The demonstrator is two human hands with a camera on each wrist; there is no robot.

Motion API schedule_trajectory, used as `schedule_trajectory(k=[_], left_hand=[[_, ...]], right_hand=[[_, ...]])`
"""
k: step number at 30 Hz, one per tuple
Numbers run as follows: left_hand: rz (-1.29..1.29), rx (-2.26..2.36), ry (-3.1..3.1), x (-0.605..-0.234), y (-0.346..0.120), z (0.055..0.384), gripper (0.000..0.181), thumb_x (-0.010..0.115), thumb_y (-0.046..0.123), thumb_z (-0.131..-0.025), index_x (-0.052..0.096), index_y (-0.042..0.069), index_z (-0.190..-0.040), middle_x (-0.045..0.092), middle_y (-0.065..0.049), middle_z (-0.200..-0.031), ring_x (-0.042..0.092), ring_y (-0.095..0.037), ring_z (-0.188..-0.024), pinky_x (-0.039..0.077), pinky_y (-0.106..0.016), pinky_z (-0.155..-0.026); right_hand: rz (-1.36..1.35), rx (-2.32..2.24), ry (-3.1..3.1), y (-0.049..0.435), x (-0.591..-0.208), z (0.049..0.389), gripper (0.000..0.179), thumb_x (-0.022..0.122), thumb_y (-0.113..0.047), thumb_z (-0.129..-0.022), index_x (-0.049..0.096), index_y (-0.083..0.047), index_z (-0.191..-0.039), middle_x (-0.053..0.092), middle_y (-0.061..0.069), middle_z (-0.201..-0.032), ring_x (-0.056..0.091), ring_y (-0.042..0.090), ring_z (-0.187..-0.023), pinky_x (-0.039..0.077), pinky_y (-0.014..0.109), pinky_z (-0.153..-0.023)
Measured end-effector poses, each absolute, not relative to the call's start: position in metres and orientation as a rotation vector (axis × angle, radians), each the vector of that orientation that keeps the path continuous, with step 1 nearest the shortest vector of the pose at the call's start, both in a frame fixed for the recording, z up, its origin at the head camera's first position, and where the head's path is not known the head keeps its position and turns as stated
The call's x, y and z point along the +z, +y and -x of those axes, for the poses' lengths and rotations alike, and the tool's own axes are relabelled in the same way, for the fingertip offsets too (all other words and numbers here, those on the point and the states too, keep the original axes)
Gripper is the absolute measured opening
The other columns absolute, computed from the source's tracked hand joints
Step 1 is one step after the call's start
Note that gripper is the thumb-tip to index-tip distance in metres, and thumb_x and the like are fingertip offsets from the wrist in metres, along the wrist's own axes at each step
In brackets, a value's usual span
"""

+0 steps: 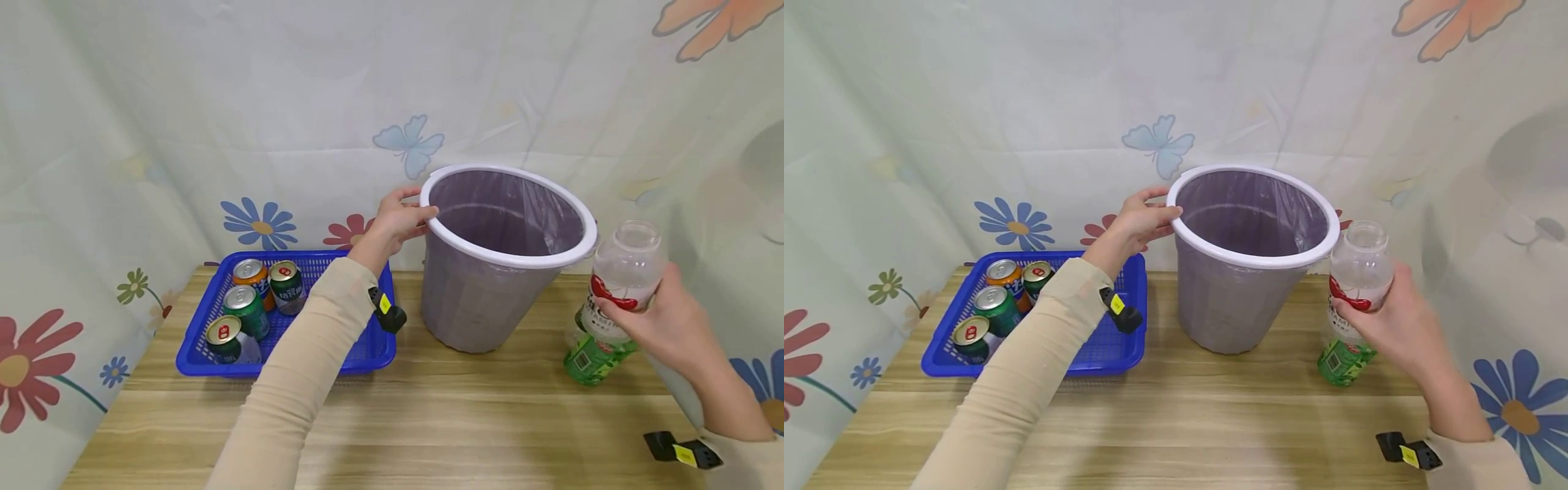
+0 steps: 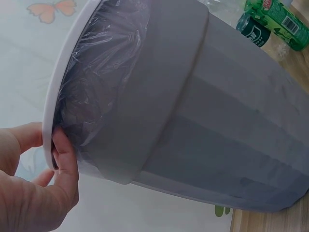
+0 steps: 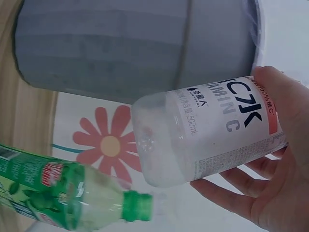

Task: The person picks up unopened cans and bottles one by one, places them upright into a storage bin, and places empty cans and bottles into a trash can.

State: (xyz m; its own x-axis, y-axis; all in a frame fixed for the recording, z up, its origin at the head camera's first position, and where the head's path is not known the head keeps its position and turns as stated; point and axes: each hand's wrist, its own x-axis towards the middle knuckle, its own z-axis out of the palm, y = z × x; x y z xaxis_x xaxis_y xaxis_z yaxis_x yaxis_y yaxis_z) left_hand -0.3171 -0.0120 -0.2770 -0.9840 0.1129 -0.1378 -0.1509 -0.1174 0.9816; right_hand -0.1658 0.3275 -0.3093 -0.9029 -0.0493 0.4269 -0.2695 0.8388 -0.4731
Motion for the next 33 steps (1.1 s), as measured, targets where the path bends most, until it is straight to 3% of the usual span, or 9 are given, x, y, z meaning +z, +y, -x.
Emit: schedule_trajectory(k=[3, 7, 11, 15, 20, 25, 27, 30, 33], left_hand=[[0.041, 2.235, 1.955, -0.277, -0.012, 0.318, 0.050, 0.069, 0.007, -0.081, 0.048, 0.013, -0.126, 0.059, -0.010, -0.105, 0.064, -0.020, -0.083, 0.056, -0.030, -0.073], [0.035, 2.238, 1.952, -0.277, -0.011, 0.318, 0.051, 0.069, 0.006, -0.081, 0.048, 0.013, -0.127, 0.059, -0.011, -0.106, 0.064, -0.020, -0.082, 0.056, -0.030, -0.073], [0.038, 2.239, 1.953, -0.277, -0.011, 0.318, 0.050, 0.068, 0.006, -0.081, 0.048, 0.013, -0.127, 0.059, -0.011, -0.106, 0.064, -0.020, -0.082, 0.056, -0.030, -0.073], [0.035, 2.250, 1.937, -0.277, -0.011, 0.318, 0.051, 0.069, 0.005, -0.081, 0.048, 0.013, -0.127, 0.059, -0.011, -0.106, 0.064, -0.020, -0.081, 0.056, -0.030, -0.073], [0.037, 2.251, 1.934, -0.278, -0.011, 0.318, 0.050, 0.069, 0.005, -0.081, 0.049, 0.013, -0.126, 0.060, -0.011, -0.105, 0.064, -0.020, -0.080, 0.056, -0.030, -0.073], [0.037, 2.252, 1.934, -0.278, -0.012, 0.318, 0.051, 0.069, 0.006, -0.081, 0.048, 0.013, -0.127, 0.060, -0.011, -0.105, 0.064, -0.020, -0.080, 0.056, -0.030, -0.073], [0.037, 2.255, 1.930, -0.278, -0.012, 0.317, 0.052, 0.069, 0.006, -0.080, 0.048, 0.013, -0.127, 0.059, -0.011, -0.105, 0.064, -0.019, -0.079, 0.056, -0.030, -0.073], [0.037, 2.256, 1.929, -0.277, -0.012, 0.317, 0.052, 0.069, 0.005, -0.080, 0.048, 0.012, -0.127, 0.059, -0.011, -0.106, 0.064, -0.019, -0.079, 0.056, -0.030, -0.072], [0.042, 2.254, 1.930, -0.277, -0.011, 0.317, 0.052, 0.069, 0.005, -0.080, 0.048, 0.012, -0.127, 0.059, -0.011, -0.105, 0.064, -0.019, -0.079, 0.056, -0.029, -0.072]], right_hand=[[-0.251, 0.725, -2.607, 0.328, -0.302, 0.168, 0.076, 0.079, -0.015, -0.071, 0.034, -0.006, -0.131, 0.054, 0.017, -0.110, 0.045, -0.002, -0.091, 0.046, 0.052, -0.072], [-0.272, 0.698, -2.606, 0.327, -0.291, 0.170, 0.079, 0.079, -0.015, -0.070, 0.033, -0.005, -0.133, 0.052, 0.019, -0.113, 0.050, 0.014, -0.095, 0.045, 0.060, -0.072], [-0.313, 0.688, -2.597, 0.327, -0.282, 0.172, 0.081, 0.080, -0.015, -0.070, 0.032, -0.009, -0.136, 0.052, 0.017, -0.114, 0.049, 0.006, -0.096, 0.050, 0.024, -0.076], [-0.333, 0.677, -2.595, 0.328, -0.273, 0.175, 0.081, 0.080, -0.014, -0.069, 0.033, -0.013, -0.136, 0.053, 0.014, -0.113, 0.040, -0.011, -0.089, 0.030, -0.001, -0.066], [-0.316, 0.629, -2.605, 0.329, -0.263, 0.176, 0.078, 0.080, -0.015, -0.070, 0.034, -0.006, -0.131, 0.053, 0.019, -0.110, 0.052, 0.012, -0.093, 0.049, 0.025, -0.071], [-0.362, 0.622, -2.590, 0.328, -0.254, 0.181, 0.069, 0.080, -0.014, -0.069, 0.041, -0.007, -0.125, 0.056, 0.016, -0.107, 0.040, -0.015, -0.083, 0.047, 0.014, -0.067], [-0.379, 0.636, -2.593, 0.327, -0.251, 0.183, 0.071, 0.079, -0.013, -0.070, 0.039, -0.008, -0.128, 0.054, 0.017, -0.110, 0.049, -0.003, -0.090, 0.054, 0.038, -0.074], [-0.380, 0.645, -2.604, 0.326, -0.247, 0.184, 0.077, 0.078, -0.012, -0.071, 0.033, -0.009, -0.134, 0.050, 0.020, -0.115, 0.052, 0.026, -0.099, 0.037, 0.072, -0.073], [-0.373, 0.645, -2.605, 0.326, -0.243, 0.186, 0.079, 0.078, -0.012, -0.071, 0.032, -0.010, -0.135, 0.049, 0.021, -0.116, 0.049, 0.031, -0.099, 0.036, 0.073, -0.073]])
